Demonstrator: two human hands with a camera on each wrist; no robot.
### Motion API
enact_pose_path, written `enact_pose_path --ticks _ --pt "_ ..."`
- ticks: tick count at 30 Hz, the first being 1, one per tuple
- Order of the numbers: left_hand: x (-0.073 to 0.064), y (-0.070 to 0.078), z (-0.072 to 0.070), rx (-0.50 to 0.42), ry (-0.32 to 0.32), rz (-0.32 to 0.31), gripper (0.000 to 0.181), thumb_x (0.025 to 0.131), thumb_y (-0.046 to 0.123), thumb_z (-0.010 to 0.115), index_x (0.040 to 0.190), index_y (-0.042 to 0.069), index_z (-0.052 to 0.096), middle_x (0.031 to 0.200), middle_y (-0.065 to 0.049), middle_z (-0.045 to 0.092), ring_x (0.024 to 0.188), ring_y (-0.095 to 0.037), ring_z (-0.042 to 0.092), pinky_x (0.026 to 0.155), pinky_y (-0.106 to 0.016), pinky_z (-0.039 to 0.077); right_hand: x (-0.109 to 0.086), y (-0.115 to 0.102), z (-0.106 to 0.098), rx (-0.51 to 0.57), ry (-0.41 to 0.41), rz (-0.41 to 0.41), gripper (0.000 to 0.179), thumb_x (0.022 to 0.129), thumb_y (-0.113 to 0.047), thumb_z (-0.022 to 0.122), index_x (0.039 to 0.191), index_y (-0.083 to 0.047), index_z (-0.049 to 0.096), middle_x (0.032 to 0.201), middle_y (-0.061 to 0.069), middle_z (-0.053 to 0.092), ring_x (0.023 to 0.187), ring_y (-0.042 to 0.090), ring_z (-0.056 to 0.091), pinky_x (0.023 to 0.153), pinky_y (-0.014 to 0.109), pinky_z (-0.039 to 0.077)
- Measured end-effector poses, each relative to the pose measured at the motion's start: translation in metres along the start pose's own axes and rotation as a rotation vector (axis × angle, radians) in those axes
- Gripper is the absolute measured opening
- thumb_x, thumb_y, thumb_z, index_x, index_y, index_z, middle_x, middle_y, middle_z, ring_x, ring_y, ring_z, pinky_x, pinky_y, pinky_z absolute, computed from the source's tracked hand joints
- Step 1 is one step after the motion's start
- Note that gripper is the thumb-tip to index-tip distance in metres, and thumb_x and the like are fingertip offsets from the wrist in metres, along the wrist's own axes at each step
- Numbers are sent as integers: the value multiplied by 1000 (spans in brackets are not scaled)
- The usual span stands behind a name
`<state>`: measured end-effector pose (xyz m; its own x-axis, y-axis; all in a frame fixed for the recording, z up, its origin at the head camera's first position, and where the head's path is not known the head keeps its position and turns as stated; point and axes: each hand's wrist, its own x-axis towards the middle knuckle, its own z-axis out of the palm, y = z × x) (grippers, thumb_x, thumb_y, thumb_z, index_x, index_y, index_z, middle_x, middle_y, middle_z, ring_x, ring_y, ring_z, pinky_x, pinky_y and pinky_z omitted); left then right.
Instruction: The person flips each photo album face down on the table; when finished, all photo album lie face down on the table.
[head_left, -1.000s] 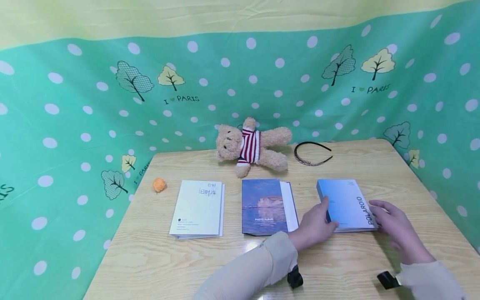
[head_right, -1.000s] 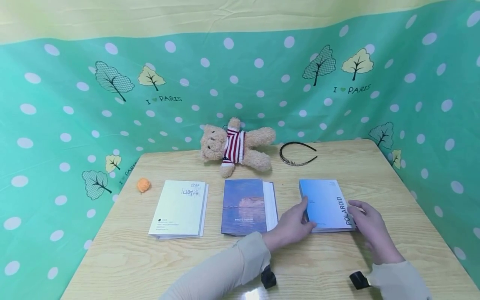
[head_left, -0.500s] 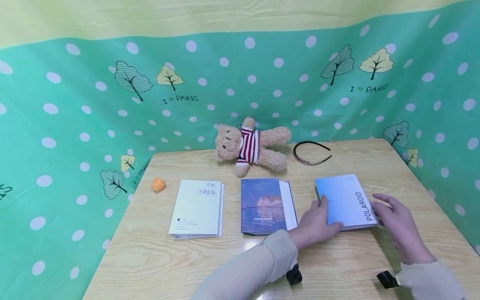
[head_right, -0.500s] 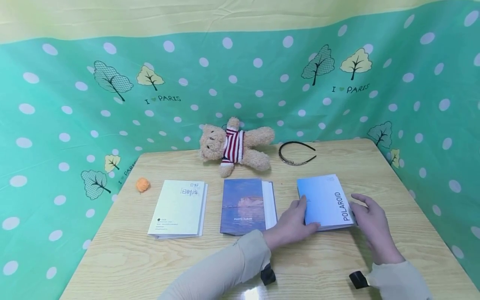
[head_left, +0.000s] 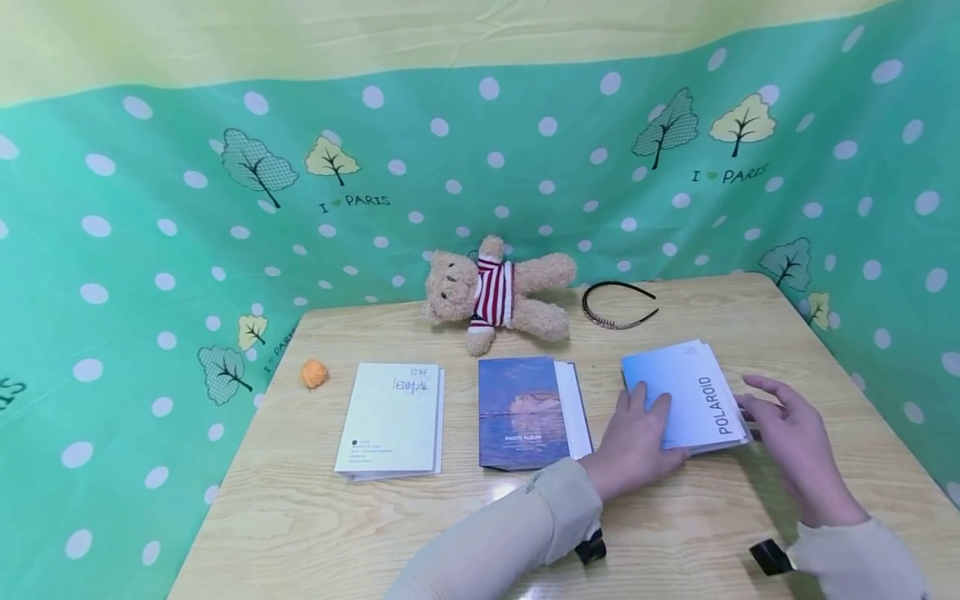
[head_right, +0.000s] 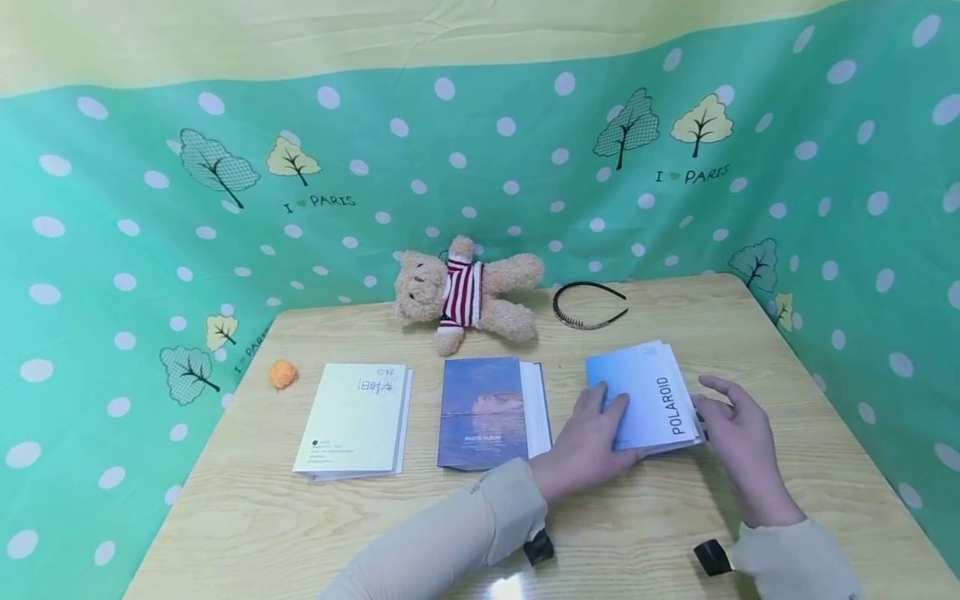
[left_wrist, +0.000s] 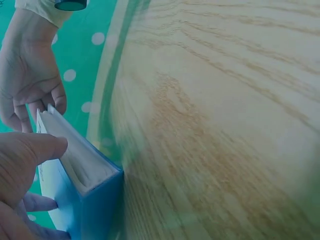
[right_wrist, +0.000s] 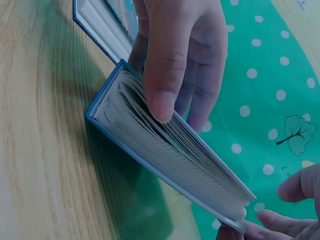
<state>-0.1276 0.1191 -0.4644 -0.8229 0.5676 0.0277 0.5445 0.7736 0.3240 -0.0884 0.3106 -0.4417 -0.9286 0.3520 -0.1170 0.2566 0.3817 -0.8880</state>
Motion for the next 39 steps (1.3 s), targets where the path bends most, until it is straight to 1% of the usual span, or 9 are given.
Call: enact_pose_path --ticks 4,9,12,17,20,25,31,35,39 --pt "1 1 -2 1 -9 35 76 86 51 68 148 20 39 151 -13 32 140 -37 30 110 -36 36 -2 -2 0 -4 5 -22 54 103 -29 44 148 -1 36 121 13 61 85 -7 56 67 21 54" --pt "4 3 -3 49 -3 77 80 87 52 66 153 22 31 150 -11 34 136 -33 36 105 -38 42 -6 -6 -2 31 -9 -69 53 102 -29 46 147 -1 37 107 -13 63 86 -5 59 67 21 54" --pt "6 5 -5 73 -1 77 85 87 54 66 155 24 25 150 -11 35 134 -32 39 104 -38 42 -9 -8 -3 53 -29 -115 53 103 -28 46 147 0 37 105 -20 63 87 -4 61 68 21 55" --pt "6 9 -8 67 2 71 95 86 53 67 157 22 14 153 -14 32 134 -35 40 101 -37 45 -11 -9 -1 81 -51 -204 49 104 -22 45 146 1 37 105 -22 64 87 -1 64 69 22 55" --pt "7 9 -8 41 17 75 101 85 52 69 158 22 6 154 -14 30 133 -34 41 96 -36 50 -12 -10 0 112 -70 -245 47 104 -19 45 146 1 37 106 -21 65 88 1 65 70 23 56" --pt "8 9 -10 -15 26 80 105 84 50 71 157 30 -2 157 -13 23 132 -31 42 84 -33 55 -14 -10 2 151 -115 -292 46 104 -16 46 147 -4 37 112 -21 65 90 2 65 71 22 55" --pt "7 6 -13 -95 22 93 100 84 50 70 155 41 1 159 -17 16 130 -29 45 79 -27 54 -14 -9 8 246 -190 -356 41 105 -14 43 146 -13 41 115 -18 65 91 4 65 71 21 55" --pt "5 2 -14 -181 24 90 98 84 45 73 154 45 5 160 -18 11 120 -27 54 76 -23 52 -13 -7 12 237 -228 -353 42 106 -16 40 147 -8 38 115 -19 64 94 4 65 73 22 55" --pt "3 0 -15 -237 44 91 98 80 37 76 155 43 12 160 -18 10 111 -25 58 69 -18 50 -9 -2 15 183 -288 -302 44 106 -20 40 145 0 38 112 -23 62 96 1 64 76 24 56"
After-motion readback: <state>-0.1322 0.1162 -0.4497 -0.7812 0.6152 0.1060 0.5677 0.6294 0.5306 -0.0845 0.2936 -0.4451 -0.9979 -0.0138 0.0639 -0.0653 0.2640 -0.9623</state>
